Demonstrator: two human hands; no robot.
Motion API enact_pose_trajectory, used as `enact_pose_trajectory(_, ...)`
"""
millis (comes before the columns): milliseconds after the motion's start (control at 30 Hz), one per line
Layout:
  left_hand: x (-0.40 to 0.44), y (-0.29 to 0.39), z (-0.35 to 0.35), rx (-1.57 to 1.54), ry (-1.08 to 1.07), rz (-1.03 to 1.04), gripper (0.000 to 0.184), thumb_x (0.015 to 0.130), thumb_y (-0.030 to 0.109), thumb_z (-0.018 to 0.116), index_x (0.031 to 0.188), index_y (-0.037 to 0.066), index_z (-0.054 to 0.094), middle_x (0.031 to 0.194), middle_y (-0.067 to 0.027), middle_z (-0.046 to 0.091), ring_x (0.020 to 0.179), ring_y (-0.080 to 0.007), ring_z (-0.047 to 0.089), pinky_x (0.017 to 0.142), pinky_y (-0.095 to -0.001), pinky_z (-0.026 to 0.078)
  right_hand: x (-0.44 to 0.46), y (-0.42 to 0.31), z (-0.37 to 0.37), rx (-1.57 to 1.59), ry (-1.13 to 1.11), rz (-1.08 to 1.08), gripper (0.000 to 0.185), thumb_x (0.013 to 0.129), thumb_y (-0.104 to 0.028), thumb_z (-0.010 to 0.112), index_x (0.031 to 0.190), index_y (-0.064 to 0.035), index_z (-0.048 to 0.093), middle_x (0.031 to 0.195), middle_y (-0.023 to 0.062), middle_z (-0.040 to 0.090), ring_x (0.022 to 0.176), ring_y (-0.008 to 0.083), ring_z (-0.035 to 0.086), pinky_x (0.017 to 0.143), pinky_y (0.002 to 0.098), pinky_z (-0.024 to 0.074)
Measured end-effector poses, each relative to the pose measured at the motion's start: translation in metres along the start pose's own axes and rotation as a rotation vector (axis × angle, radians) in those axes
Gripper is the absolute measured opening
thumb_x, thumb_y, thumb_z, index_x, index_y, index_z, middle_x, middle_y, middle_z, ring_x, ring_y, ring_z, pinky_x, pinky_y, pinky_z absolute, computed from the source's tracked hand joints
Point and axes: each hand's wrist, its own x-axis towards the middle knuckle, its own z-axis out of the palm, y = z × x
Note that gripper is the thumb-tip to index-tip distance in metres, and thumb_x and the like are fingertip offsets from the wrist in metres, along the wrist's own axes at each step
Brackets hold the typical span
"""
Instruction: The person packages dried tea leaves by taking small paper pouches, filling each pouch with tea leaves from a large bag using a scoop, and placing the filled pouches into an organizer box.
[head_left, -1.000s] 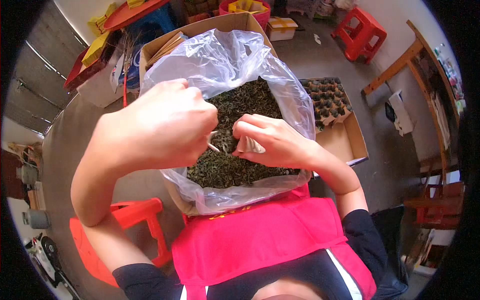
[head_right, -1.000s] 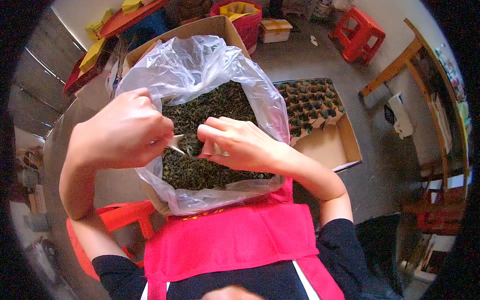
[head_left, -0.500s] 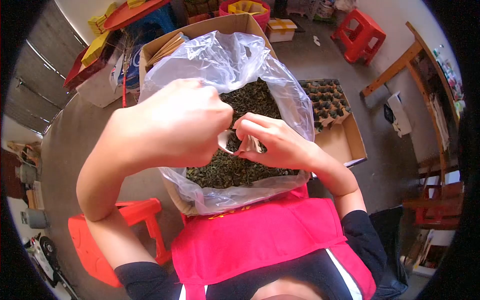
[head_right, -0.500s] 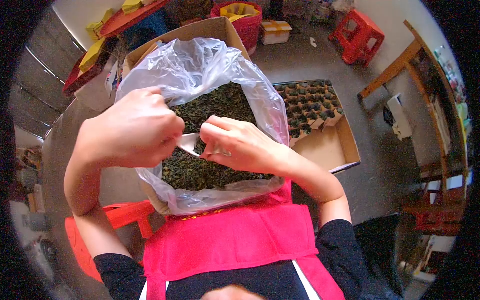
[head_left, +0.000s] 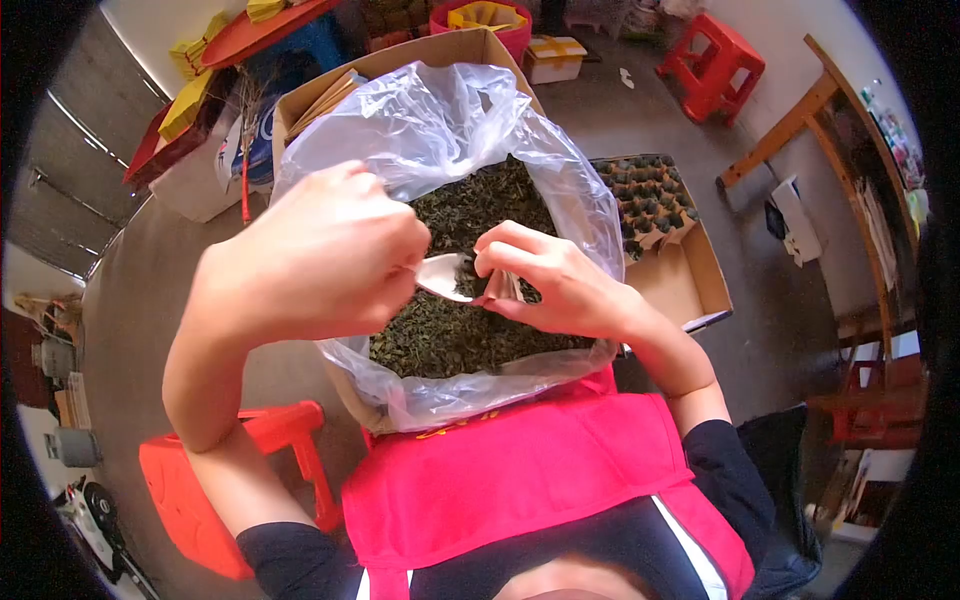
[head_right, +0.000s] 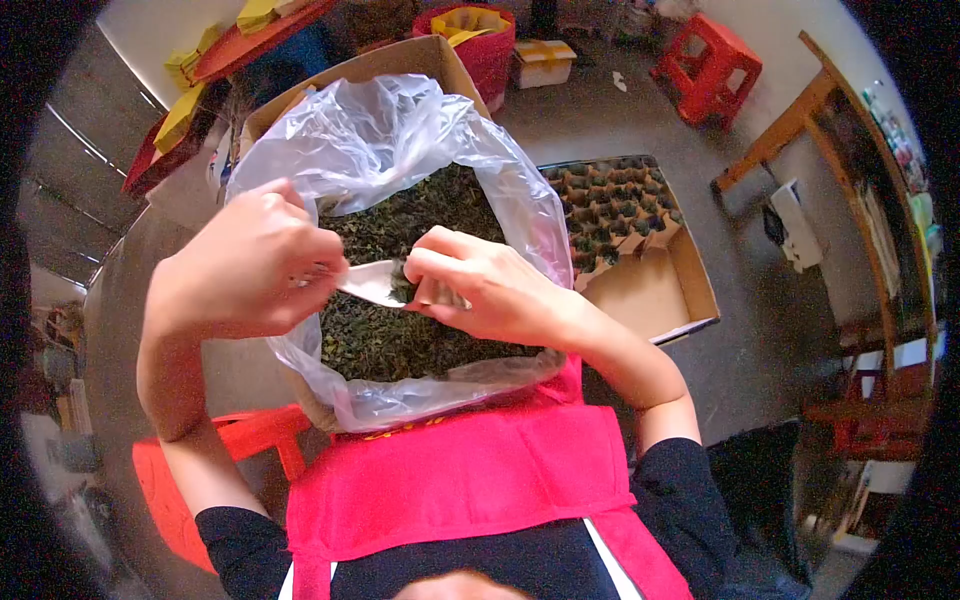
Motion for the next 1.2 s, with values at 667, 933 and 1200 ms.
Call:
enact_pose_trajectory(667, -0.049, -0.005, 0.010, -0.019, 0.039, -0.174, 0.006, 0.076, 0.012, 0.070, 0.082, 0.011, 0.071, 0.064, -0.0083, 0.062, 0.068, -0.0290, 0.064, 0.080, -0.0410, 0.045, -0.013, 0.005, -0.010, 0.048, -0.022, 0.103, 0.018, 0.084, -0.003, 0.072, 0.100, -0.0037, 0.062, 0.113, 0.0135, 0.059, 0.094, 0.0309, 0.066, 0.082, 0.0374, 0.0545)
enact_pose_trajectory(933, -0.044, 0.000, 0.014, -0.004, 0.027, -0.149, 0.005, 0.077, 0.013, 0.069, 0.082, 0.011, 0.070, 0.063, -0.0093, 0.061, 0.068, -0.0290, 0.064, 0.081, -0.0404, 0.045, -0.012, 0.004, -0.013, 0.009, 0.047, 0.044, 0.016, 0.087, -0.005, 0.069, 0.100, -0.0018, 0.060, 0.104, 0.0140, 0.058, 0.090, 0.0347, 0.064, 0.076, 0.0412, 0.0531)
enact_pose_trajectory(1200, -0.045, 0.004, 0.019, -0.030, 0.077, -0.130, 0.005, 0.078, 0.012, 0.068, 0.082, 0.010, 0.070, 0.066, -0.0103, 0.063, 0.070, -0.0292, 0.064, 0.082, -0.0396, 0.046, -0.016, 0.001, -0.016, 0.023, 0.004, 0.151, 0.037, 0.086, -0.008, 0.075, 0.118, -0.0062, 0.057, 0.113, 0.0130, 0.063, 0.095, 0.0281, 0.068, 0.083, 0.0377, 0.0552)
